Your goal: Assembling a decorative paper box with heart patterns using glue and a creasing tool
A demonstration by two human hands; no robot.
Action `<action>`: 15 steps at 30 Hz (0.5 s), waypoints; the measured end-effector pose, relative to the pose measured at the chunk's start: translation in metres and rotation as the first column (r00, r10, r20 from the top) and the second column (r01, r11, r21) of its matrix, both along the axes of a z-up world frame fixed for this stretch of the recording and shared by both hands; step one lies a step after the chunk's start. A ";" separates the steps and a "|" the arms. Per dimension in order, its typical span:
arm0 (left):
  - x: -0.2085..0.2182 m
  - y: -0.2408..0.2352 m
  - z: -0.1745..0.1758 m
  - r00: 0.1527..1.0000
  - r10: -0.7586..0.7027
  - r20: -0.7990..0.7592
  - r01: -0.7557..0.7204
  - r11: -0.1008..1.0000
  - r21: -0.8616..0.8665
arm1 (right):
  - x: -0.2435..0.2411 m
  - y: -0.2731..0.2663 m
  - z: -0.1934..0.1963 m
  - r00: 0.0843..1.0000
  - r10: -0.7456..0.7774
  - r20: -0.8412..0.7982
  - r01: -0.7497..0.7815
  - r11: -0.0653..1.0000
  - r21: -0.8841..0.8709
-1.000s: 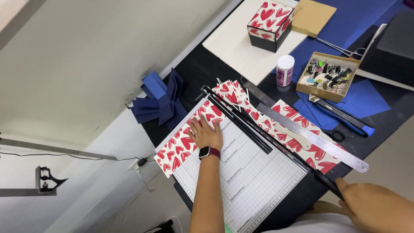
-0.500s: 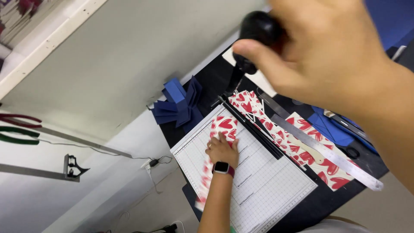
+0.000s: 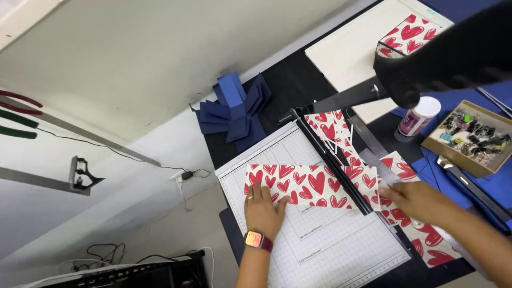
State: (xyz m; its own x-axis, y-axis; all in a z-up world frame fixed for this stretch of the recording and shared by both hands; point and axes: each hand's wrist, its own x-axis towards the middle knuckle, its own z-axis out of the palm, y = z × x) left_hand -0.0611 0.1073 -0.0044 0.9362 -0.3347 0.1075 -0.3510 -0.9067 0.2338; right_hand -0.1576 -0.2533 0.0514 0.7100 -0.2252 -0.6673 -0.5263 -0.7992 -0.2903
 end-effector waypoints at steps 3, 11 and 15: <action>-0.019 -0.009 -0.005 0.995 0.048 0.092 -0.050 0.998 0.022 | 0.006 0.021 -0.007 0.969 -0.228 0.099 0.210 0.964 0.162; -0.008 -0.026 -0.004 0.985 -0.135 0.109 0.159 0.953 -0.258 | 0.082 -0.028 0.010 0.825 -0.173 0.539 0.262 0.961 -0.092; 0.026 -0.049 -0.016 0.950 -0.253 0.181 0.301 0.896 -0.327 | 0.220 -0.215 -0.162 0.829 -0.213 0.517 0.373 0.900 -0.227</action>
